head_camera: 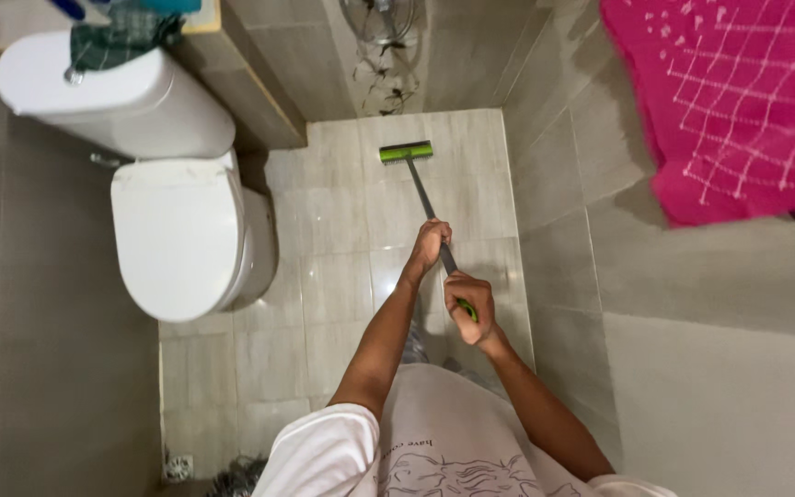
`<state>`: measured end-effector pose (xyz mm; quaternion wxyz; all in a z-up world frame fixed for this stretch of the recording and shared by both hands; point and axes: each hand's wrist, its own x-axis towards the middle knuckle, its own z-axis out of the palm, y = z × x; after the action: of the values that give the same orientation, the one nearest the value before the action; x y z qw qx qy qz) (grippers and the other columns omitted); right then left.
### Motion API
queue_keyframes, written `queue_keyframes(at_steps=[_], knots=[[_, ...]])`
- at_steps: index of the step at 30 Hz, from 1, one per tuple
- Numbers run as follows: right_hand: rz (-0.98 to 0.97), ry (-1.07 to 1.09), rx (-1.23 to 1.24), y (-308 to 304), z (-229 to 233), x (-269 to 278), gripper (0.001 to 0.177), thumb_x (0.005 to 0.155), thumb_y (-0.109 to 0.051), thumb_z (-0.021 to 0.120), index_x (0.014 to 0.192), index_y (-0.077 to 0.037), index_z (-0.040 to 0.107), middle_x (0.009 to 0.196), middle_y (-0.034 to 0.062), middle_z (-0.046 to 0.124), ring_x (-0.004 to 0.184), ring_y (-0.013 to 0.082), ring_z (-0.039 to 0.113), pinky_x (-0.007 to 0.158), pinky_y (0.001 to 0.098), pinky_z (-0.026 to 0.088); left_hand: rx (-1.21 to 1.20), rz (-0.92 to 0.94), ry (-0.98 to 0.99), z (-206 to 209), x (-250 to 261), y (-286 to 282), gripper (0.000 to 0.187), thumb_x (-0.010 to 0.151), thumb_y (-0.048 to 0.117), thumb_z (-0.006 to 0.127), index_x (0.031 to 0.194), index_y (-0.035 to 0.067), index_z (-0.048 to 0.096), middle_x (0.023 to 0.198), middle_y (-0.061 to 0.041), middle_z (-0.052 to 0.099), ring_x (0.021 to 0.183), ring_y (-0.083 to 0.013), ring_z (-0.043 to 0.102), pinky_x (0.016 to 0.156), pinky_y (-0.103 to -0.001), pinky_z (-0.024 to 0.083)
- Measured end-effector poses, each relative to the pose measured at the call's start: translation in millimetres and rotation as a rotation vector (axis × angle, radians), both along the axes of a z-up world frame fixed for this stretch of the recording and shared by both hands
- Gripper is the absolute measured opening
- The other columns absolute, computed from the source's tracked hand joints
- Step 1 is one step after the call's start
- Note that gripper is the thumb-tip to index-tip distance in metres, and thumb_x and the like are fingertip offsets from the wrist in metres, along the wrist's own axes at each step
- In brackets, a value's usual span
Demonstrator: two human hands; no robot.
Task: The person cleans the tiled floor using a squeegee, pushing water and debris across the surface in a bathroom.
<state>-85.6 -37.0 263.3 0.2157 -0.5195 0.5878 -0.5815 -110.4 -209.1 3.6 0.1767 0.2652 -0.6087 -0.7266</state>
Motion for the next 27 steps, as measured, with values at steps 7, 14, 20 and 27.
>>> queue_keyframes(at_steps=[7, 14, 20, 27], knots=[[0.066, 0.024, -0.018, 90.7, 11.8, 48.8, 0.016, 0.068, -0.009, 0.053, 0.062, -0.004, 0.038, 0.059, 0.0072, 0.039, 0.054, 0.0221, 0.037, 0.061, 0.0349, 0.034, -0.408, 0.058, 0.071, 1.4, 68.3, 93.9, 0.031, 0.09, 0.014, 0.043, 0.062, 0.004, 0.052, 0.066, -0.009, 0.06, 0.076, -0.0263, 0.05, 0.076, -0.037, 0.042], [0.113, 0.012, -0.091, 137.3, 9.2, 74.3, 0.016, 0.066, -0.011, 0.053, 0.061, -0.005, 0.038, 0.057, 0.0069, 0.039, 0.053, 0.0235, 0.036, 0.058, 0.0355, 0.031, -0.64, 0.107, 0.154, 4.9, 111.3, 150.6, 0.026, 0.088, 0.014, 0.048, 0.064, 0.005, 0.051, 0.069, -0.008, 0.061, 0.076, -0.0261, 0.052, 0.075, -0.037, 0.042], [0.169, 0.038, -0.053, 130.1, 17.0, 78.7, 0.016, 0.067, -0.01, 0.053, 0.063, -0.003, 0.039, 0.061, 0.0094, 0.041, 0.057, 0.0274, 0.042, 0.065, 0.0374, 0.038, -0.155, 0.099, 0.059, 6.6, 105.7, 127.8, 0.03, 0.086, 0.011, 0.045, 0.059, 0.004, 0.055, 0.063, -0.009, 0.056, 0.073, -0.0244, 0.051, 0.075, -0.036, 0.042], [0.233, 0.1, -0.072, 74.9, 1.3, 49.6, 0.013, 0.066, -0.01, 0.056, 0.063, -0.005, 0.044, 0.062, 0.0095, 0.047, 0.059, 0.0288, 0.046, 0.063, 0.0386, 0.037, -0.007, 0.187, 0.1, 0.6, 85.0, 80.3, 0.029, 0.087, 0.01, 0.042, 0.061, 0.003, 0.053, 0.071, -0.008, 0.054, 0.073, -0.0248, 0.051, 0.073, -0.035, 0.042]])
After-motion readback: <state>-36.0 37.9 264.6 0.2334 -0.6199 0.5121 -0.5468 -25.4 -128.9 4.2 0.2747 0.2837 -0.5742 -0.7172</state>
